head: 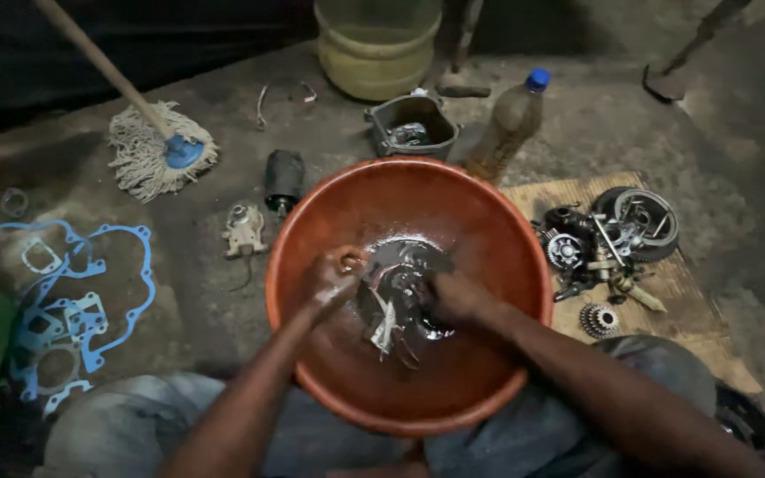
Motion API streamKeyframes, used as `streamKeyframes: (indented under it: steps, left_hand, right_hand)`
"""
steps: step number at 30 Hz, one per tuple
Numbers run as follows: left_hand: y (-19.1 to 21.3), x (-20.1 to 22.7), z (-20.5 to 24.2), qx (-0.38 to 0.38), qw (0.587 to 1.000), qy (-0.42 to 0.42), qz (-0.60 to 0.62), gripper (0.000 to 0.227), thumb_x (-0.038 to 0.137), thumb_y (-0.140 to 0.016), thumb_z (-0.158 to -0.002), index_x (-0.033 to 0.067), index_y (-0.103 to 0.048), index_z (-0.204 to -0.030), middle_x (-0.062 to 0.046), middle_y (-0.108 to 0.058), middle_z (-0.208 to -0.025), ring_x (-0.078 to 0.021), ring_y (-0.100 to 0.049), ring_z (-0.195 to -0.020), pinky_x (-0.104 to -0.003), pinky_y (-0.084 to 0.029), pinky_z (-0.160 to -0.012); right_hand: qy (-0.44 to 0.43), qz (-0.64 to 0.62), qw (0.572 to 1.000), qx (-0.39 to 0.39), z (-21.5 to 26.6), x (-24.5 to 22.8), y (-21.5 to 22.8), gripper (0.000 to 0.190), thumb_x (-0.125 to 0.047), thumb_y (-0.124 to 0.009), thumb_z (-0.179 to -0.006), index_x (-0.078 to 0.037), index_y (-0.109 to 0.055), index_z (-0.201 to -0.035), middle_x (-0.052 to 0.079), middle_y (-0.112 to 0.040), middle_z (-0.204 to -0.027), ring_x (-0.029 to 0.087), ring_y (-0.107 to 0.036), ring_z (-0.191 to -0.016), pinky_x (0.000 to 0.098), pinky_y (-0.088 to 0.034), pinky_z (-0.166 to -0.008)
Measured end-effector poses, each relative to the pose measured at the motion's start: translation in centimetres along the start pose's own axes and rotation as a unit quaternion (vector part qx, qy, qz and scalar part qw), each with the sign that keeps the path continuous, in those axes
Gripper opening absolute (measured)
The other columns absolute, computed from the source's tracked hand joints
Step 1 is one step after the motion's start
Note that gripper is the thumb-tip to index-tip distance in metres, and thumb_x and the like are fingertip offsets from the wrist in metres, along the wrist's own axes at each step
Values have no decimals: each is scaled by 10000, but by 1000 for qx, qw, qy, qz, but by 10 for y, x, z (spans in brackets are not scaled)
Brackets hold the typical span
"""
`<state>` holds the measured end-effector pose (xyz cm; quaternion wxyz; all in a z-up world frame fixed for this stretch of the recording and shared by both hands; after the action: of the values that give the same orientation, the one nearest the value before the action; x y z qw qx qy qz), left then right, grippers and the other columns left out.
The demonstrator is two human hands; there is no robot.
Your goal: The person sits on the floor and cleans various small mechanical parts by hand in a large orange basin filled with liquid. They repeatedly pick up parts, scrub them, and pour more liquid from a plastic bottle into the basin to continue the cleaning process.
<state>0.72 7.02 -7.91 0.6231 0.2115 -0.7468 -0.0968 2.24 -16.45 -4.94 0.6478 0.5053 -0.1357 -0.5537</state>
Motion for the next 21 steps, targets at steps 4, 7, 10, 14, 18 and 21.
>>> streamKeyframes:
  steps: [4, 7, 10, 14, 18, 21]
  left_hand:
    - [-2, 21, 1, -54, 987, 136, 69, 216, 275, -700, -943, 68, -747, -983, -52, -762, -854, -131, -695, -764, -279, -569, -658]
    - [-10, 26, 7, -101, 958, 234, 129, 325, 351, -659, -985, 57, -722, -1111, -72, -771, -908, -157, -681, -735, -335, -551, -641]
    - [-31, 27, 7, -138, 904, 277, 296, 374, 332, -635, -992, 53, -622, -1240, -78, -697, -1048, -150, -651, -777, -348, -575, -692]
    - [-49, 28, 11, -180, 843, 322, 392, 377, 305, -574, -1018, 100, -516, -1329, -97, -628, -1195, -189, -702, -903, -361, -624, -821]
    - [-50, 17, 5, -133, 822, 285, 474, 344, 156, -554, -1035, 27, -507, -1351, -144, -617, -1216, -241, -701, -971, -409, -626, -884]
    - [-31, 8, 3, -41, 823, 288, 488, 297, 164, -463, -1043, 61, -415, -1317, -154, -585, -1154, -300, -699, -941, -457, -635, -894]
  right_hand:
    - [-6, 16, 999, 39, 11, -20, -7, 353, -299, -792, -776, -103, -743, -1065, 201, -740, -1054, 354, -719, -1007, 465, -568, -890]
    - [-24, -69, 994, 80, 0, -14, 7, 314, -302, -763, -819, -116, -772, -1072, 170, -778, -1042, 275, -765, -954, 414, -591, -868]
    - [15, -170, 979, 114, -15, -5, 33, 329, -153, -674, -818, -119, -791, -1123, 121, -819, -1024, 208, -787, -891, 364, -611, -823]
    - [111, -280, 948, 100, -22, -18, 55, 276, -92, -765, -860, -18, -745, -1125, 85, -795, -999, 161, -724, -913, 318, -572, -828]
    - [154, -389, 906, 61, -25, -38, 57, 365, -80, -790, -796, -18, -722, -1150, 51, -761, -988, 144, -685, -906, 303, -576, -820]
    - [197, -400, 892, 73, -19, -43, 59, 400, -96, -796, -778, -67, -687, -1162, 44, -776, -1015, 157, -732, -948, 320, -605, -851]
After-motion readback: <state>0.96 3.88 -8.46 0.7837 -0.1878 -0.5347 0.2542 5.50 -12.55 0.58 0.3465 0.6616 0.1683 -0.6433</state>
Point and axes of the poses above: each hand's wrist, its own z-axis away from the middle knuckle, its own y-axis out of the back of the hand, x = y × z, the point moved 7 cm from there along -z, towards the middle knuckle
